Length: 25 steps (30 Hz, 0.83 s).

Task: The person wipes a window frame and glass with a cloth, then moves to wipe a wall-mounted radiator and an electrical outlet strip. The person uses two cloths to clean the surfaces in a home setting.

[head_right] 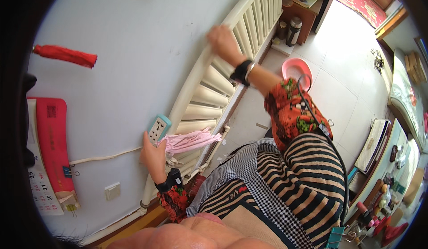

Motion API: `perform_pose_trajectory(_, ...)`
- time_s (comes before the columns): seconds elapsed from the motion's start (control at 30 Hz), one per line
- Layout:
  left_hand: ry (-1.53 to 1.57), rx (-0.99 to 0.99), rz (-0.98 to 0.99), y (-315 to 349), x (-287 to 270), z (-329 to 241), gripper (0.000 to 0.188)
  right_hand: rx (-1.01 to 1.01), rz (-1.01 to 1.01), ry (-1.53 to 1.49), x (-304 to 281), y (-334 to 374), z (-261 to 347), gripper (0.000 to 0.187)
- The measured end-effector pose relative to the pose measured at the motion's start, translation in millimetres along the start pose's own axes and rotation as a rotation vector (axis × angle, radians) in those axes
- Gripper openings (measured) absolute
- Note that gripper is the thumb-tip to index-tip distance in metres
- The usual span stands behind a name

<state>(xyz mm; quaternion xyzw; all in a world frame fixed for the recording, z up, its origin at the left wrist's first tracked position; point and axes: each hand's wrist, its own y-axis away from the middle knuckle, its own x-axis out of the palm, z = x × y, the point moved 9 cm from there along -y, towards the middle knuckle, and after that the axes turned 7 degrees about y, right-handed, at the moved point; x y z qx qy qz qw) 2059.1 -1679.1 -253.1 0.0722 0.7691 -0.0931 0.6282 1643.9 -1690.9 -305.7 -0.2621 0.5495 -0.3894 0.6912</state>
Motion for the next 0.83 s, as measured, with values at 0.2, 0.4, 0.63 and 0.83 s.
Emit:
perform_pose_trajectory(0.2,0.094,-0.066,-0.091,5,7,2,0.072,-0.253,0.117,-0.297,1,47,147,0.017)
perform_pose_trajectory(0.4,0.134,-0.206,-0.252,21,7,-12,0.063,-0.123,0.218,-0.195,9,5,2,0.018)
perform_pose_trajectory(0.63,0.149,-0.174,-0.386,30,18,-16,0.059,0.007,-0.136,0.139,-2,-66,-165,0.016)
perform_pose_trajectory(0.83,0.278,-0.256,-0.338,33,39,-17,0.059,-0.018,-0.095,0.044,23,-7,-112,0.017)
